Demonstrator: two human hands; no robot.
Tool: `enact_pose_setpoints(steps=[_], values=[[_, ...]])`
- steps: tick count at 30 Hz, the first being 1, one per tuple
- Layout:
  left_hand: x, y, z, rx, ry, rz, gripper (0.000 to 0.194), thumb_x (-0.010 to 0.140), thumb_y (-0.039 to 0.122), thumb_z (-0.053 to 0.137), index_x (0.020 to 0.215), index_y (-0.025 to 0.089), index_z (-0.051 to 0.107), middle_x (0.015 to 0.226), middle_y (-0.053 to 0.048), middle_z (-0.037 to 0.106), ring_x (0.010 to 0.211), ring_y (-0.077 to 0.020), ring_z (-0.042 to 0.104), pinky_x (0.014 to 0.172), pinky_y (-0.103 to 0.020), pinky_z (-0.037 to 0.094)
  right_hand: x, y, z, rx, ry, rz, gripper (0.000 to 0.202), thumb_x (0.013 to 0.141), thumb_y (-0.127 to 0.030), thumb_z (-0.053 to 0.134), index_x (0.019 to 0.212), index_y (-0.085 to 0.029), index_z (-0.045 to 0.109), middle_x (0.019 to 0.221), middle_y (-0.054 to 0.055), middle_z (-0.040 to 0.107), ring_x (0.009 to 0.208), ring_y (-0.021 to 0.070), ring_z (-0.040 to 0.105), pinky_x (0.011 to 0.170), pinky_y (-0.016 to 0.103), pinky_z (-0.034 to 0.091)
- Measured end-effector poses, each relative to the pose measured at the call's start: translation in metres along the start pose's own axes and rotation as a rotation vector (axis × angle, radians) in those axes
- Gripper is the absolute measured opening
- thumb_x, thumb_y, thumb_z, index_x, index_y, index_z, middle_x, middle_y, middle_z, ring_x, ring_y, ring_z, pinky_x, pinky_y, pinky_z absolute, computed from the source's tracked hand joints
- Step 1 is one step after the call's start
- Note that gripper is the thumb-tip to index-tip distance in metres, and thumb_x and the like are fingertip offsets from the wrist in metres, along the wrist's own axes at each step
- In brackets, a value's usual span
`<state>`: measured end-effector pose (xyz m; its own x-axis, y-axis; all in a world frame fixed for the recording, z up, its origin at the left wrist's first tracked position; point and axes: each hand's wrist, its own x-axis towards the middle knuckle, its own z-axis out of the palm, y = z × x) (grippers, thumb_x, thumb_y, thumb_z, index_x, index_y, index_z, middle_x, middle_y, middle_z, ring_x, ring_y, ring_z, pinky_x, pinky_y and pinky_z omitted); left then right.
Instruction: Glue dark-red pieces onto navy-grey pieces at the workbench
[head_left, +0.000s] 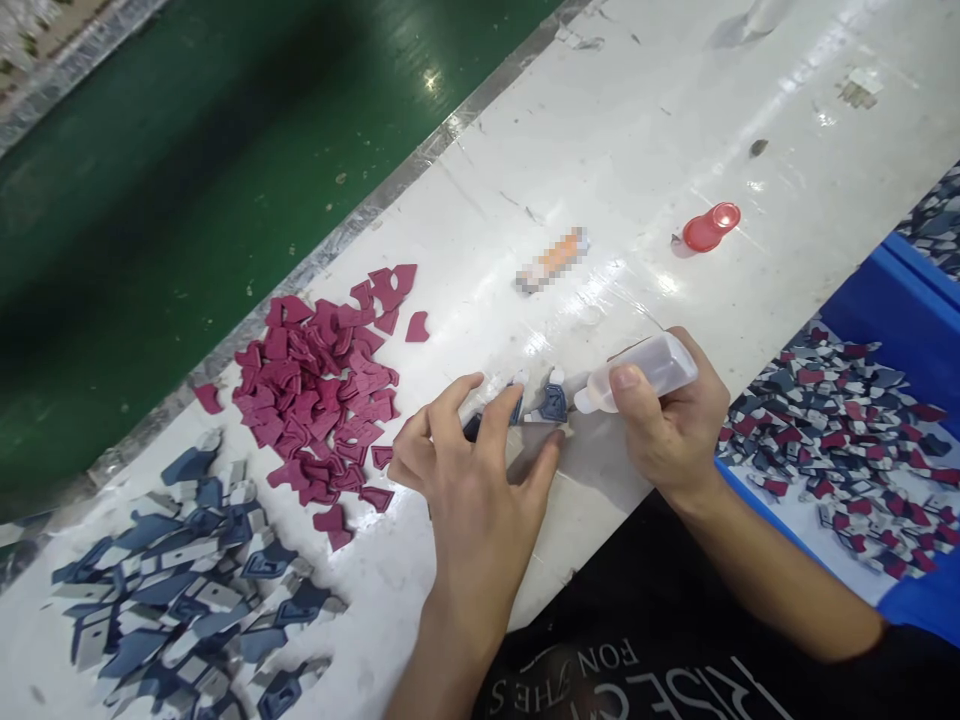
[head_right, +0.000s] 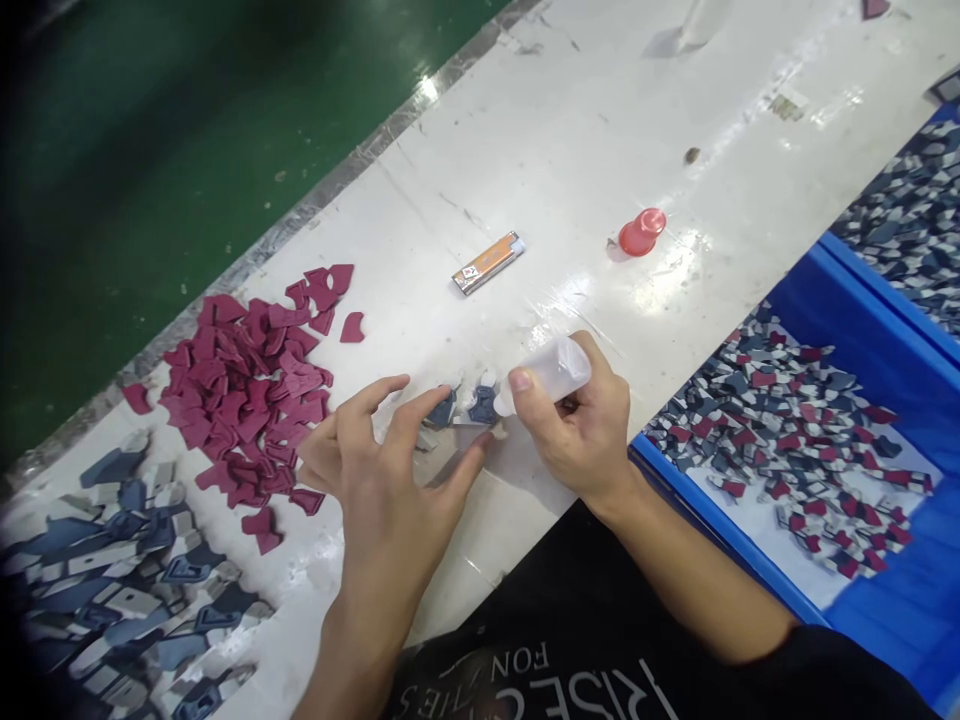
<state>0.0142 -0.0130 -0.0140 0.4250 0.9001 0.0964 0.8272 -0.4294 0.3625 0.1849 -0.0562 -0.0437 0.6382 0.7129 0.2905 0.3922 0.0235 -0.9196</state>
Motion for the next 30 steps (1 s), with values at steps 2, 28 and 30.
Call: enact_pose_setpoints(steps=[2,28,30], values=[[-0.001,0.002,0.002,-0.024,0.020,0.030,0.035,0.092,0.042,0.084,0.123,0.030,0.074,0.150,-0.012,0.058,0.133,-0.0409,0.042,0.110,-0.061,0.036,0.000,0.000,0.001,0.003,-0.004,0.000,0.031,0.101,-0.037,0.074,0.078,-0.024,0.059,0.068,-0.003,0.050,0.056,0.0135,0.047,0.045,0.028,0.036],[-0.001,0.016,0.011,-0.063,-0.016,-0.017,0.010,0.096,0.027,0.079,0.106,0.028,0.079,0.150,-0.011,0.062,0.133,-0.0393,0.043,0.109,-0.063,0.040,-0.002,-0.002,-0.003,-0.037,-0.076,0.003,0.030,0.096,-0.038,0.079,0.079,-0.023,0.058,0.067,-0.003,0.056,0.056,0.0135,0.050,0.043,0.025,0.037],[0.000,0.016,0.011,-0.062,-0.011,-0.012,0.010,0.095,0.027,0.081,0.105,0.027,0.079,0.149,-0.011,0.063,0.131,-0.0394,0.043,0.107,-0.062,0.042,-0.001,-0.002,-0.004,-0.051,-0.066,-0.007,0.030,0.096,-0.037,0.078,0.079,-0.024,0.058,0.066,-0.003,0.052,0.054,0.0132,0.047,0.043,0.026,0.036]])
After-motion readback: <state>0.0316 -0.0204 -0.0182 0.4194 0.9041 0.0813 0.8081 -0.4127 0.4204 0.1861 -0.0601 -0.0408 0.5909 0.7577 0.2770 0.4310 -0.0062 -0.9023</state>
